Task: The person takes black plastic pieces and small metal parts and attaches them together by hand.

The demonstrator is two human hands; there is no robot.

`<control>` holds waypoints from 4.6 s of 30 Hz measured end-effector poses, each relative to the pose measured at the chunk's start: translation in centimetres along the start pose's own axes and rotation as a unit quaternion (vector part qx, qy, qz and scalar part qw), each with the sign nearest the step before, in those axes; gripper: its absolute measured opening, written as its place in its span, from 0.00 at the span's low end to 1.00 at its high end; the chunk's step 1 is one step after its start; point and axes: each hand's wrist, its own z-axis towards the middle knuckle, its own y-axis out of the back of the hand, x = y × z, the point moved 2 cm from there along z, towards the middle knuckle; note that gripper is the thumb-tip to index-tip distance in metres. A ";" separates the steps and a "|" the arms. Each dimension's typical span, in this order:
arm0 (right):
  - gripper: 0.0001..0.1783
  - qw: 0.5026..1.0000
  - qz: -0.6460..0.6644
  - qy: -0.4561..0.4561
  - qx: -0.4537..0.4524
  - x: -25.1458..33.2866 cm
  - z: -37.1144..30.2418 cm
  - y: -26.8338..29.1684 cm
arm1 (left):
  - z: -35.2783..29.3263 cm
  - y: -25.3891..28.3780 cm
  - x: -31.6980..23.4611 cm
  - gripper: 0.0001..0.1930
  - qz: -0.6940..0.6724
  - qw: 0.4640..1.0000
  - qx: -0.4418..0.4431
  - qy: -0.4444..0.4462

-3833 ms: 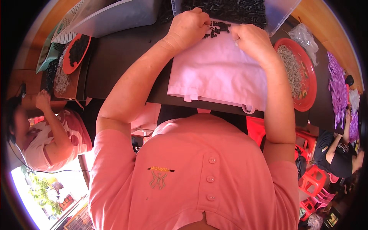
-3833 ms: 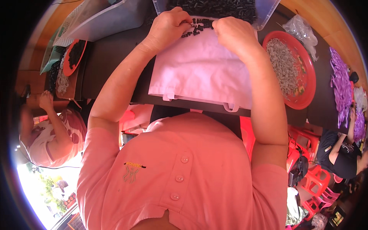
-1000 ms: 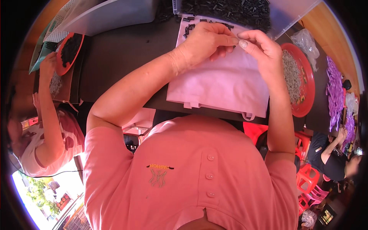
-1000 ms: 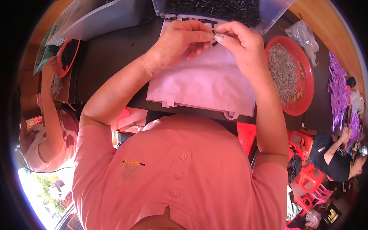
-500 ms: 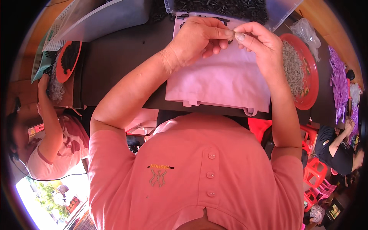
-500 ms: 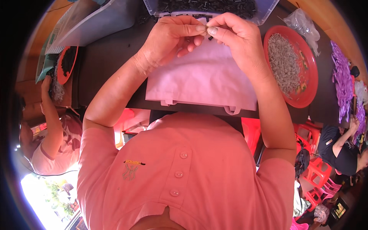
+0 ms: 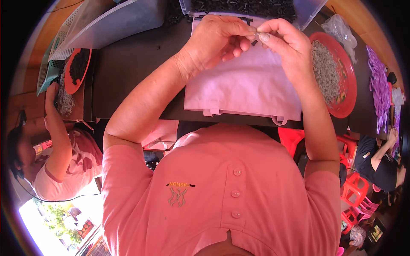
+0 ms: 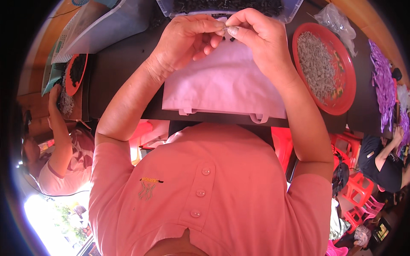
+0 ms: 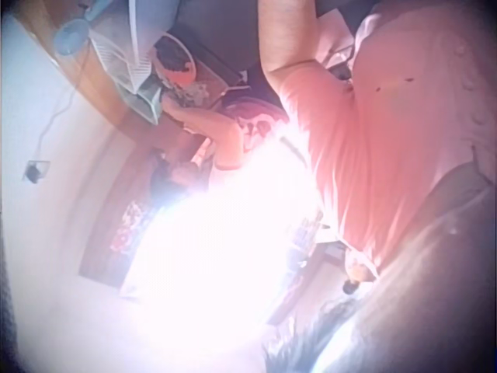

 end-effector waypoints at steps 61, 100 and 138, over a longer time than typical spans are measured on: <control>0.09 0.993 0.009 0.013 -0.120 1.2 -0.3 2.4 | 1.3 3.8 -1.2 0.04 0.396 0.847 -0.179 -0.308; 0.05 0.995 -0.038 0.009 -0.091 -1.1 0.3 1.2 | 4.7 1.2 2.7 0.06 0.696 0.604 -0.173 -0.347; 0.08 0.953 -0.226 0.196 -0.052 0.3 0.3 -0.5 | 1.2 0.8 0.5 0.09 -0.013 0.996 -0.028 -0.086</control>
